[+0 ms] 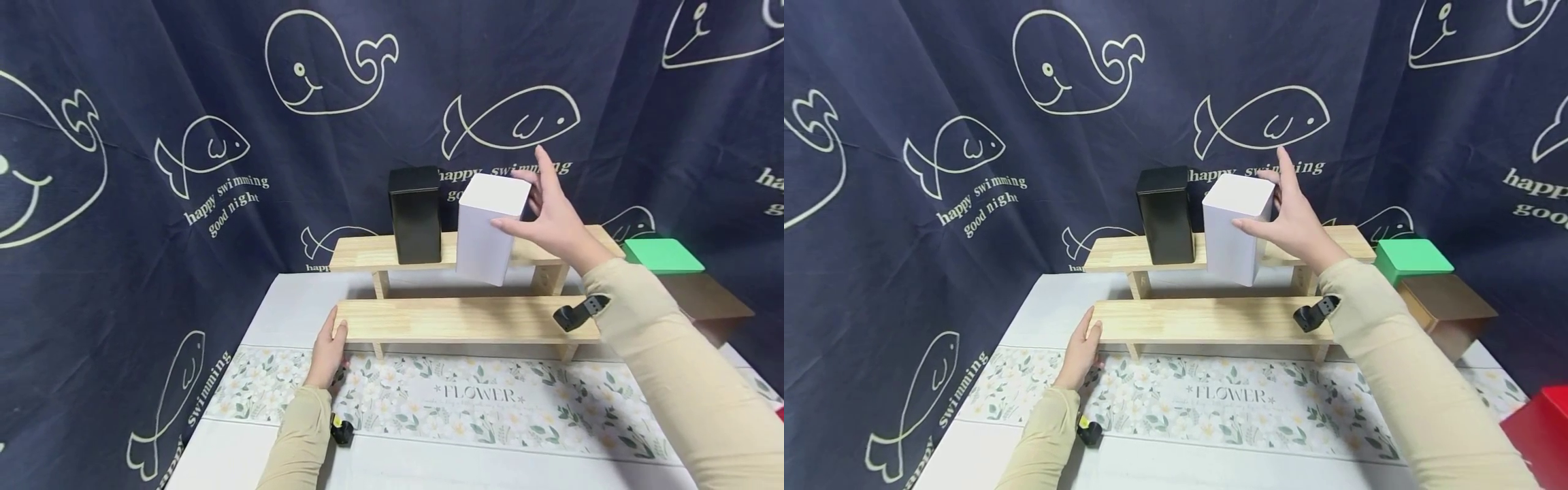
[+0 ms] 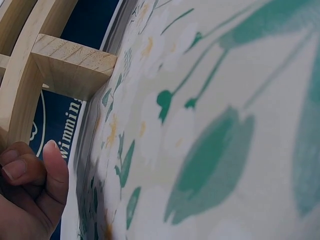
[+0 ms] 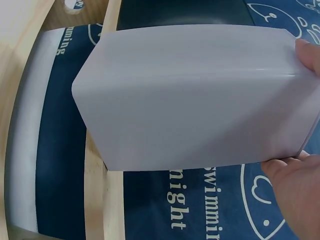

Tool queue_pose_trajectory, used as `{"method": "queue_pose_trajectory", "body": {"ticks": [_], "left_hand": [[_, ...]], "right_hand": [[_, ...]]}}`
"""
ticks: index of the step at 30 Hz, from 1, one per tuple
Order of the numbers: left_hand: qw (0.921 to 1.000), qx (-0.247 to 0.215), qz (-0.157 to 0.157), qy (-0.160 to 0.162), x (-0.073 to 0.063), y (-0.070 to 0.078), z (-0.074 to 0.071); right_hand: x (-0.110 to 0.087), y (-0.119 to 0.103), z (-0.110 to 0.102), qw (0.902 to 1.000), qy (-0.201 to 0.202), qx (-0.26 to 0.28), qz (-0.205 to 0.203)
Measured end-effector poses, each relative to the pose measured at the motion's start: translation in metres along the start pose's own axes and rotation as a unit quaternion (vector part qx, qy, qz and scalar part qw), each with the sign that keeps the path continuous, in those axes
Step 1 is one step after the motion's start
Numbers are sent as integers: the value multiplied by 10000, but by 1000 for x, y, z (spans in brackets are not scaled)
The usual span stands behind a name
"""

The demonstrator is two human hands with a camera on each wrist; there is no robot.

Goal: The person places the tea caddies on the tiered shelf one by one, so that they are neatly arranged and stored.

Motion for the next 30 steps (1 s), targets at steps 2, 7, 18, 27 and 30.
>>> {"method": "queue_pose_trajectory", "body": {"ticks": [2,7,18,27,30], "left_hand": [[10000,61,1,-5,-1,-1,0],[10000,9,-52,-33,-1,-1,0],[9999,35,-127,25,0,-3,0],[9998,13,-178,30,1,-5,0],[9999,-4,-163,8,1,-5,1]], "right_hand": [[0,3,0,10000,-4,6,41],[1,10,3,9999,4,68,110],[-4,25,15,9993,182,-95,303],[-19,25,31,9976,110,-305,617],[-18,43,32,9966,136,-342,734]]}}
Point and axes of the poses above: each hand's wrist, its own x-axis towards the middle knuckle, its own z-axis out of the palm, y = z × x, the point moved 10 cm from there along x, towards the middle knuckle, and after that the axes turned 1 degree about -z, right-handed, at the moved point
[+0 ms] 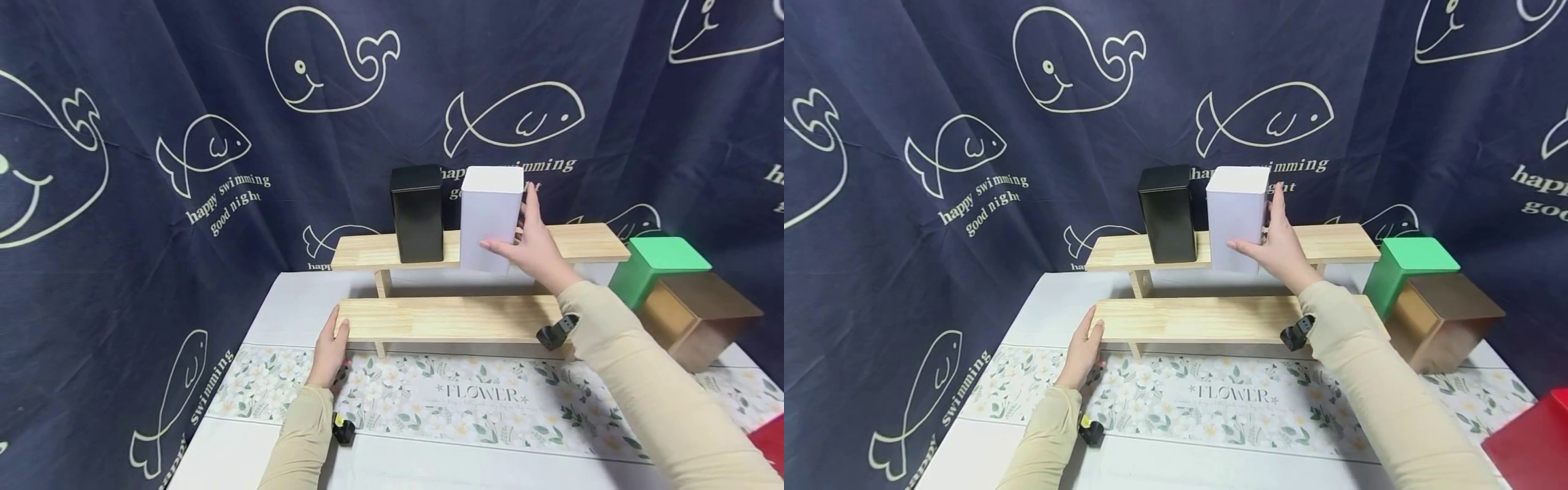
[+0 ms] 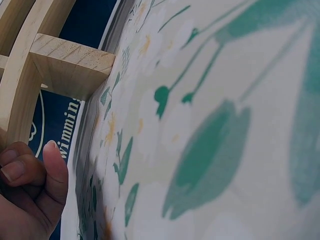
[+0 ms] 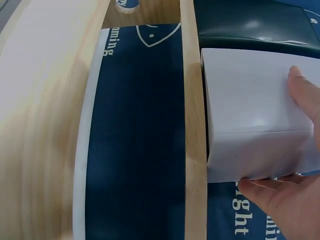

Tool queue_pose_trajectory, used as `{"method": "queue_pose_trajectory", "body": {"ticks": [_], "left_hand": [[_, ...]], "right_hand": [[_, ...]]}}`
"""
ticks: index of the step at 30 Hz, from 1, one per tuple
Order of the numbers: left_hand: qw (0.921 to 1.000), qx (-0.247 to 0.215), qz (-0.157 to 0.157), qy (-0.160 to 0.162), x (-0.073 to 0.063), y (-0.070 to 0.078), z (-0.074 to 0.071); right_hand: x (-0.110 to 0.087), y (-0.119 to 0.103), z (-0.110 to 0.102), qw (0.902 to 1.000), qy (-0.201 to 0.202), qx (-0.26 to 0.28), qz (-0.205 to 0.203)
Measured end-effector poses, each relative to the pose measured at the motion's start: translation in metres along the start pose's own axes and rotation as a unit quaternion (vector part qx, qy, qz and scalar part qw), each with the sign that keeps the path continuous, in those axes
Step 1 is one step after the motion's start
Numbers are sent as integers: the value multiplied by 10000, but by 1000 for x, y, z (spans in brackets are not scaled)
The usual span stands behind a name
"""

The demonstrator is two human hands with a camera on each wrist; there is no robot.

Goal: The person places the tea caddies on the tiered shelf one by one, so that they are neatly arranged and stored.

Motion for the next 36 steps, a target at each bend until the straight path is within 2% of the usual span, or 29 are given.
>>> {"method": "queue_pose_trajectory", "body": {"ticks": [5,11,18,25,36], "left_hand": [[10000,39,22,17,0,0,0],[9999,101,43,56,-1,3,-1],[9998,164,58,29,0,1,-1],[9991,373,179,25,1,6,-1],[9993,331,191,27,1,6,-1]], "right_hand": [[7,26,3,10000,61,-18,-67],[8,36,8,9996,116,-188,-201],[10,42,12,9982,198,-520,-215],[12,42,14,9988,216,-393,-209],[16,48,15,9986,194,-483,-86]]}}
Point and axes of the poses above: each hand's wrist, its own x-axis towards the middle knuckle, its own z-axis out of the palm, y = z × x, the point moved 10 cm from there along x, towards the middle knuckle, and after that the axes turned 1 degree about -z, right-handed, at the moved point
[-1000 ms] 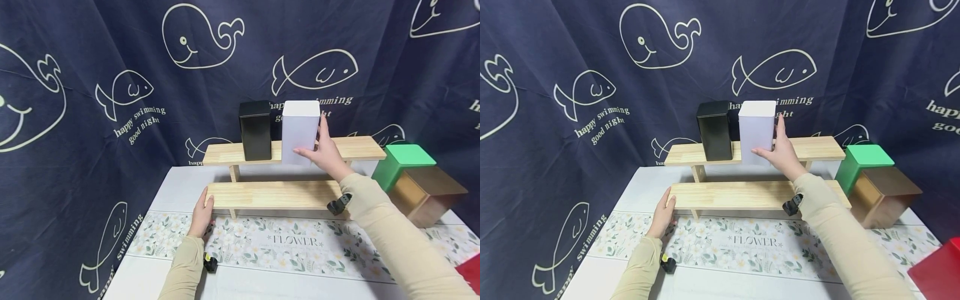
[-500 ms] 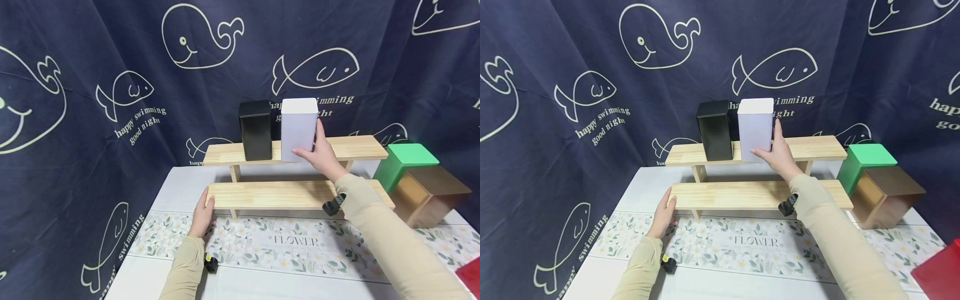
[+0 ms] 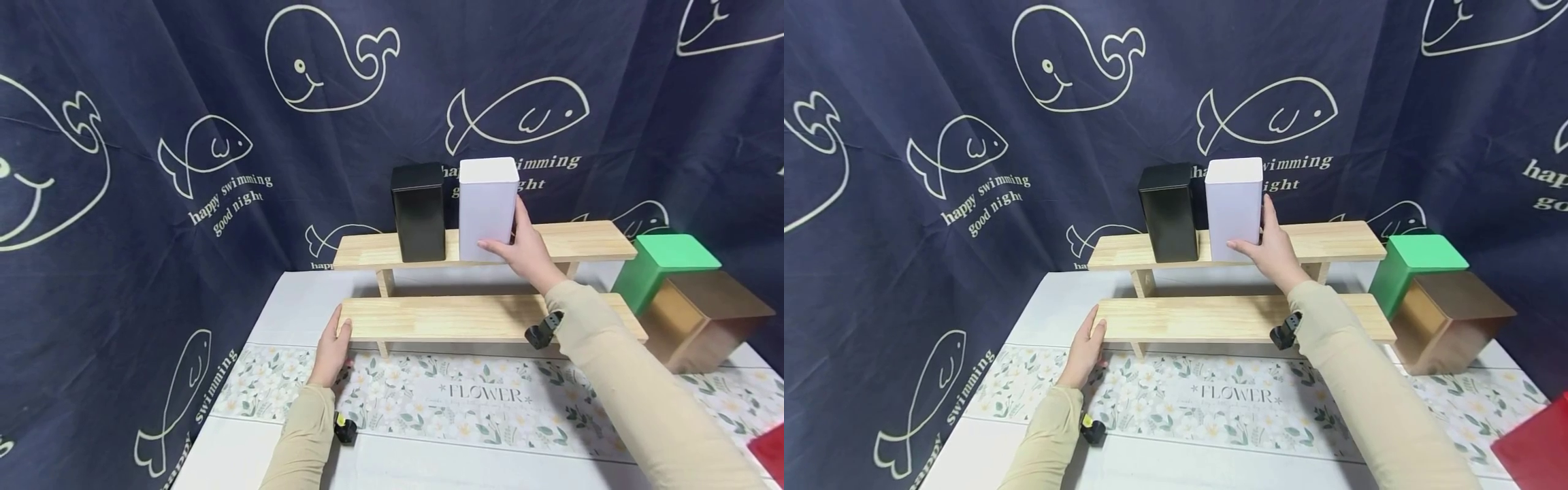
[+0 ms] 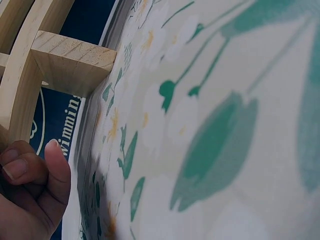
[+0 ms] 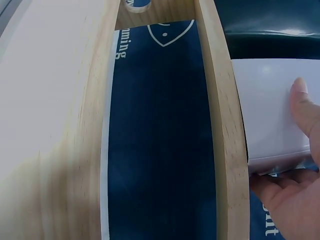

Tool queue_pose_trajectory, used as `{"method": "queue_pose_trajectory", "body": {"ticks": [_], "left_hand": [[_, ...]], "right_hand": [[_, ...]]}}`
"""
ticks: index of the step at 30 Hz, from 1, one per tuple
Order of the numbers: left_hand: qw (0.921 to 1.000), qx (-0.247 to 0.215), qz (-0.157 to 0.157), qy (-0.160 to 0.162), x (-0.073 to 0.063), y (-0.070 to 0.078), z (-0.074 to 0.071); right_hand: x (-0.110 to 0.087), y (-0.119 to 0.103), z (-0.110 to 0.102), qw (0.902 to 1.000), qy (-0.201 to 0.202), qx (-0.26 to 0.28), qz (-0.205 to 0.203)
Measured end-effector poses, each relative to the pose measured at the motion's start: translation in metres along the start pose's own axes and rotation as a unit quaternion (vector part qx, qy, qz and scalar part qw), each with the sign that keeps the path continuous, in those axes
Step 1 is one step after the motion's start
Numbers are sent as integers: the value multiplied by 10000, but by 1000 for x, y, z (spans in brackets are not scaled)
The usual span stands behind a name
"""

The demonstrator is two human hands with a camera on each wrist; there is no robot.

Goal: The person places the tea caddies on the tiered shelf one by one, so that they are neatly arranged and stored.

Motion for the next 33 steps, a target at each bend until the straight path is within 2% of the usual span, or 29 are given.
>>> {"method": "queue_pose_trajectory", "body": {"ticks": [9,14,18,25,33], "left_hand": [[10000,-23,-73,-28,-2,0,2],[9999,-33,-108,-45,-2,0,3],[9999,-9,-158,-4,-3,-1,1],[9997,-88,-213,-39,-3,-4,2],[9996,-173,-194,-77,-4,-4,2]], "right_hand": [[2,6,0,9999,-74,39,90],[-3,7,0,9999,-102,32,89],[-9,6,-2,9995,-177,51,240],[-32,10,-21,9990,-113,96,413],[-68,7,-49,9991,-27,279,327]]}}
Point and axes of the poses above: each hand's wrist, its own x-axis towards the middle knuckle, its own z-axis out of the palm, y = z × x, the point moved 10 cm from there along x, towards the middle knuckle, and after that the axes turned 1 degree about -z, right-handed, at the moved point
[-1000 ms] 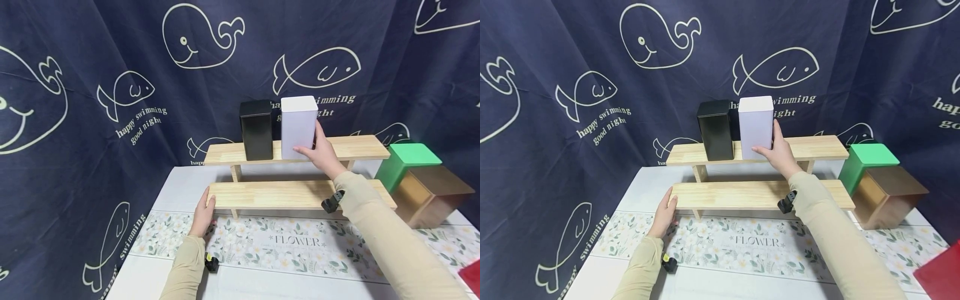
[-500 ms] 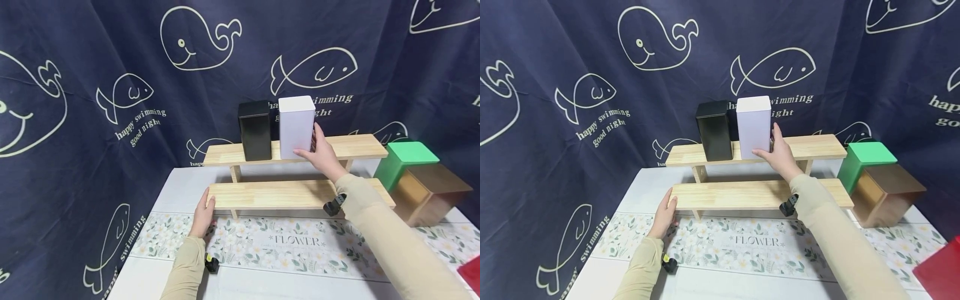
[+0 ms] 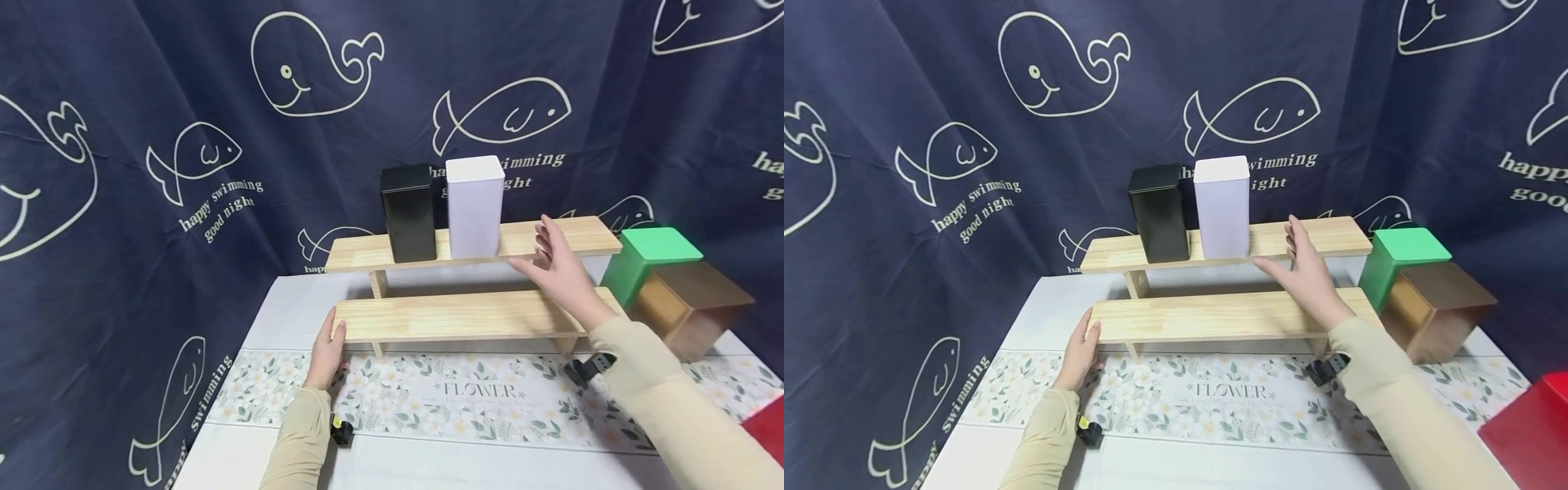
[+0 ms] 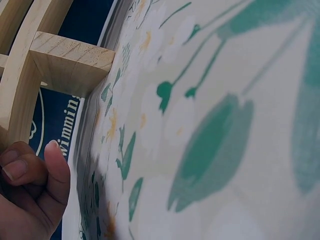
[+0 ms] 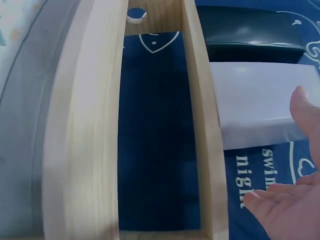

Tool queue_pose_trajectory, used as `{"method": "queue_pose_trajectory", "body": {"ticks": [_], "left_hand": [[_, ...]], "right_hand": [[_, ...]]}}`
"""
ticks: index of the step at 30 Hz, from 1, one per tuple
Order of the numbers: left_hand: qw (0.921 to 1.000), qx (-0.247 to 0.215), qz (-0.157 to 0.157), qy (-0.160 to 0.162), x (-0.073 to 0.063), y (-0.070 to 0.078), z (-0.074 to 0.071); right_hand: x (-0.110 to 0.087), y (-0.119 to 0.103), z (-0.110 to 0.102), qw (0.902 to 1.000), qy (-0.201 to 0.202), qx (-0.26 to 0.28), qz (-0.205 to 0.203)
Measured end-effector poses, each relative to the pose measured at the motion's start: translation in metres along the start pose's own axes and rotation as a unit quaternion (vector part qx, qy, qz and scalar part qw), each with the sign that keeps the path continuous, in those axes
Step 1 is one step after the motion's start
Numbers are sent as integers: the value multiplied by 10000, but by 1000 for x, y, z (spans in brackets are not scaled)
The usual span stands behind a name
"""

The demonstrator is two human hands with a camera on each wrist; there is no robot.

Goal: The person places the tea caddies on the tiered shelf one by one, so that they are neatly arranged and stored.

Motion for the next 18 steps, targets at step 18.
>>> {"method": "queue_pose_trajectory", "body": {"ticks": [18], "left_hand": [[9997,-133,-176,-86,1,-4,1]], "right_hand": [[-85,-20,-66,9914,578,-1076,-479]]}}
Point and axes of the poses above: each hand's wrist, its own x-axis towards the middle knuckle, its own z-axis out of the palm, y = z × x, the point moved 10 cm from there along x, towards the middle knuckle, and after that the axes turned 1 degree about -z, right-handed, at the moved point
